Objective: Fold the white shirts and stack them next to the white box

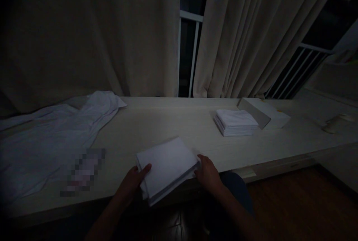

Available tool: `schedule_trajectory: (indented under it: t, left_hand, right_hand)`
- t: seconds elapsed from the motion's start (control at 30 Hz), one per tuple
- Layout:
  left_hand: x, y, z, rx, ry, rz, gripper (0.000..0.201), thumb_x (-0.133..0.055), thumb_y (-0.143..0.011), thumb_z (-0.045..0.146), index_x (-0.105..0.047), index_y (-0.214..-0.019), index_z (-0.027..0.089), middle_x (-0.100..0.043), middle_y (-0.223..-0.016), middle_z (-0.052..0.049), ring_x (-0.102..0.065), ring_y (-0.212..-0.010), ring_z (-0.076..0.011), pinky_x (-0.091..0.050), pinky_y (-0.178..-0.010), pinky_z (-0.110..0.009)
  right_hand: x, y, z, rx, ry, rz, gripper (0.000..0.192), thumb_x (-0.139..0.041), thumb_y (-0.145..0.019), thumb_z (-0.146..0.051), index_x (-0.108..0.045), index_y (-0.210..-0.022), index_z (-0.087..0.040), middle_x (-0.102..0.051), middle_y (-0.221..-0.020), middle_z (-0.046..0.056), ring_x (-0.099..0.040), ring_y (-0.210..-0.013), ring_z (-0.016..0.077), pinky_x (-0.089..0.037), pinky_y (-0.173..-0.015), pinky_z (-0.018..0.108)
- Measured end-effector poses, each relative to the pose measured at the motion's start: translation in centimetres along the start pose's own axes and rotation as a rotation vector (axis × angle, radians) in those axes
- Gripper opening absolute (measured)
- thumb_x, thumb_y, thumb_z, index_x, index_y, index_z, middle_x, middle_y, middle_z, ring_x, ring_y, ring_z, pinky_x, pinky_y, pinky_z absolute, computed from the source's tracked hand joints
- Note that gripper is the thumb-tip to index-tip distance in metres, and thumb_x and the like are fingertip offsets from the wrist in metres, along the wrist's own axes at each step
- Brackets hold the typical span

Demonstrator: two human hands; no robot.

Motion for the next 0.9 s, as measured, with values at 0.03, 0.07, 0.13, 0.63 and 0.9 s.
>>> schedule_trajectory:
  t: [0.03,0.07,0.13,0.63,0.9]
  left_hand:
    - [-0.1,0.3,-0.5,0.008,0.000,-0.010,0.040,-0.078,-0.069,0.032,-0.066,-0.101,0.011,-0.075,-0.086,-0.013,-0.071,-0.083,-0.0268,-0.056,-0.070,-0.035]
    - [-0.4,0.5,-1.0,0.010,0.010,-0.028,0.040,-0.078,-0.069,0.030,-0.065,-0.103,0.012,-0.074,-0.090,-0.013,-0.071,-0.086,-0.0263,-0.057,-0.073,-0.035]
    - [-0.9,0.6,-2.2,0.015,0.057,-0.055,0.039,-0.075,-0.071,0.024,-0.064,-0.107,0.013,-0.074,-0.097,-0.013,-0.071,-0.089,-0.0248,-0.057,-0.077,-0.036]
    - [-0.5,3.9,-6.8,0.111,-0.047,0.088,0.057,-0.076,-0.069,0.041,-0.052,-0.114,0.017,-0.070,-0.106,-0.016,-0.071,-0.087,-0.0276,-0.057,-0.068,-0.039]
    - [2.1,2.0,-7.0,-0.028,-0.356,0.246,0.054,-0.072,-0.068,0.043,-0.054,-0.109,0.012,-0.071,-0.100,-0.016,-0.070,-0.089,-0.0291,-0.053,-0.078,-0.038]
  right_hand:
    - [-0.8,0.1,0.5,0.012,-0.030,0.002,0.063,-0.061,-0.075,-0.020,-0.047,-0.135,-0.011,-0.055,-0.132,0.013,-0.051,-0.122,0.0247,-0.039,-0.104,0.036]
    - [-1.5,0.2,0.9,0.018,-0.058,0.012,0.064,-0.061,-0.074,-0.020,-0.047,-0.136,-0.011,-0.055,-0.133,0.013,-0.050,-0.123,0.0247,-0.038,-0.105,0.037]
    - [-2.3,0.1,1.4,0.009,-0.107,0.049,0.058,-0.059,-0.077,-0.022,-0.050,-0.133,-0.012,-0.056,-0.132,0.013,-0.051,-0.121,0.0246,-0.039,-0.105,0.038]
    - [-3.0,-0.7,2.8,0.048,-0.263,0.178,0.041,-0.051,-0.086,-0.027,-0.056,-0.125,-0.017,-0.062,-0.122,0.011,-0.057,-0.112,0.0235,-0.044,-0.098,0.039]
    - [-2.9,-1.0,0.9,0.074,0.014,0.129,0.045,-0.051,-0.082,-0.011,-0.056,-0.126,-0.019,-0.064,-0.114,0.009,-0.057,-0.107,0.0227,-0.043,-0.094,0.035]
Point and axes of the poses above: each hand's wrist, its own y-axis away from the middle knuckle, its own x-axis out of the back of the hand, z = x × y, the point moved 8 cm from there along -y, towards the middle knuckle
